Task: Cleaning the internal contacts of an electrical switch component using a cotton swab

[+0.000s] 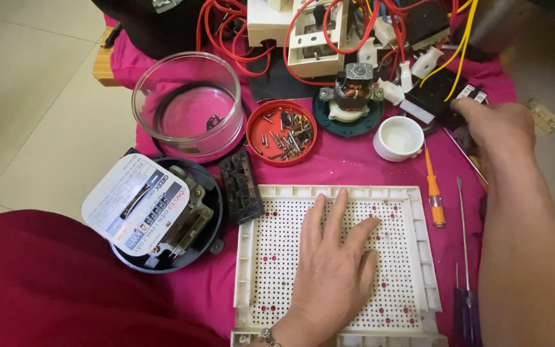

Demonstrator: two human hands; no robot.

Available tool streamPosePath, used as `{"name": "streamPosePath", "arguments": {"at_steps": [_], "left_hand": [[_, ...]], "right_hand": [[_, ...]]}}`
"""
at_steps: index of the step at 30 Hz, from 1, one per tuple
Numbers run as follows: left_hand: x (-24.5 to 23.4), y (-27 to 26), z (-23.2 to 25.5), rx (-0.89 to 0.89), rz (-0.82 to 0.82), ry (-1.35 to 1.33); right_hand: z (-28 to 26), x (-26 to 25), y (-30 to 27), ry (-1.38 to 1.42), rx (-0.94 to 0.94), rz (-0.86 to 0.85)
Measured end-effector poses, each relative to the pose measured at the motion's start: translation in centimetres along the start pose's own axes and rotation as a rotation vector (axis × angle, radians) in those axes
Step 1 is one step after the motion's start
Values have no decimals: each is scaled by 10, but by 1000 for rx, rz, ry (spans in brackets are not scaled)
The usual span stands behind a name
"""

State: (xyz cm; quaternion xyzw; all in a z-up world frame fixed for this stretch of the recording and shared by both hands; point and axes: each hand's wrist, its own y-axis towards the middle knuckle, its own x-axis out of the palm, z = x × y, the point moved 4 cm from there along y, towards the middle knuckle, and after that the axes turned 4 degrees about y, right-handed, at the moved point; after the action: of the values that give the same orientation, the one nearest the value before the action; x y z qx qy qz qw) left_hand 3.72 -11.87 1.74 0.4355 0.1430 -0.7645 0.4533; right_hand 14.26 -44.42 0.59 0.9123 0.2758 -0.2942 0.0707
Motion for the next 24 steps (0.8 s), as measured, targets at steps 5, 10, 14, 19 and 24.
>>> {"name": "streamPosePath", "arguments": {"at_steps": [5,10,14,19,24], "left_hand": [[-2,0,2,-12,-15,-24],[-1,-2,2,-8,0,-26],[-2,-2,2,4,42,-36],[-1,-2,1,1,39,-17],[-2,-4,2,18,79,-30]], "right_hand": [[8,2,11,-302,-155,45],[5,6,12,-407,-178,31],[-2,-1,6,-86,71,1],[16,8,37,-121,-2,49],[29,8,48,42,35,26]]}}
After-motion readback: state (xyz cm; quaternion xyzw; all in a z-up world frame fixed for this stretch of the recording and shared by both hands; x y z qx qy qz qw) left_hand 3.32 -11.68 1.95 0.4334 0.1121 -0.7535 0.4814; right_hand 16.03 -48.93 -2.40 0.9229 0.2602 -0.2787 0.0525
